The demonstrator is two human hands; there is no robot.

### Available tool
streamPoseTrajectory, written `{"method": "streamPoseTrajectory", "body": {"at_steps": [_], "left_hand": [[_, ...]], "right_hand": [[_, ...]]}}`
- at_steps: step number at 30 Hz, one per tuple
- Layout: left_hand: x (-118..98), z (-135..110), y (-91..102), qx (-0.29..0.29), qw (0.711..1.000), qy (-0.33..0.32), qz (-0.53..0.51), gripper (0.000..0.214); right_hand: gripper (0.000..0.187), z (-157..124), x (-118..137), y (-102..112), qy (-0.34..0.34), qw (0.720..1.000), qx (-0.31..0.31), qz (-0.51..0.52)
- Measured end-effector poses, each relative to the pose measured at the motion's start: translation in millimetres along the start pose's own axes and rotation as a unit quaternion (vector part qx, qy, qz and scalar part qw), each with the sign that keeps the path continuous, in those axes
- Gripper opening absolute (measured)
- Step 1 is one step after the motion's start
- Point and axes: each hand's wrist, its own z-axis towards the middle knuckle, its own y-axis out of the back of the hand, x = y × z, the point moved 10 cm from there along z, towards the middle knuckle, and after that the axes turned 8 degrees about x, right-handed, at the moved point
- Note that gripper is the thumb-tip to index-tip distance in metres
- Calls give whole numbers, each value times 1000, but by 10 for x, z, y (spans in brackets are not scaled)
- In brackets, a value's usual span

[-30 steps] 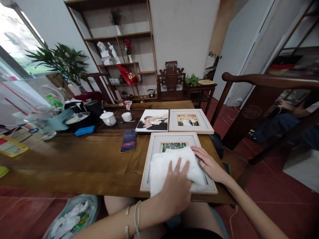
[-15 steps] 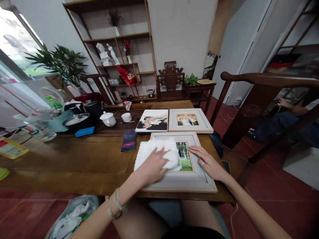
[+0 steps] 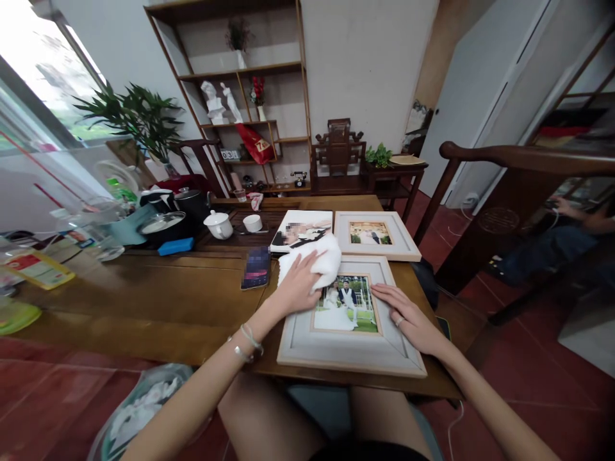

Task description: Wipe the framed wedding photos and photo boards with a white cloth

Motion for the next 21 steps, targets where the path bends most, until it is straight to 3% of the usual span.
{"method": "streamPoseTrajectory", "body": {"at_steps": [2,5,11,15,18,21], "left_hand": [[33,92,-53,21,1000,-4,12,45],[-93,45,-133,55,998,-27,20,44],[-579,-591,-124,114,990,-81,-28,29],[-846,-970,-70,122,983,-124,-62,35],[-781,-910,-110,105,987,-108,-54,31],[-486,-570,-176,75,995,-55,-21,24]], "right_hand": [[45,-1,-6,-8,-1,1000,2,1],[45,-6,-28,-19,-9,1000,4,-1],[46,-11,-40,-14,-19,1000,3,-6],[47,-6,-20,4,-18,1000,-3,-10],[46,0,-2,11,-11,1000,-6,-9],[45,5,5,2,-8,1000,1,-9]]}}
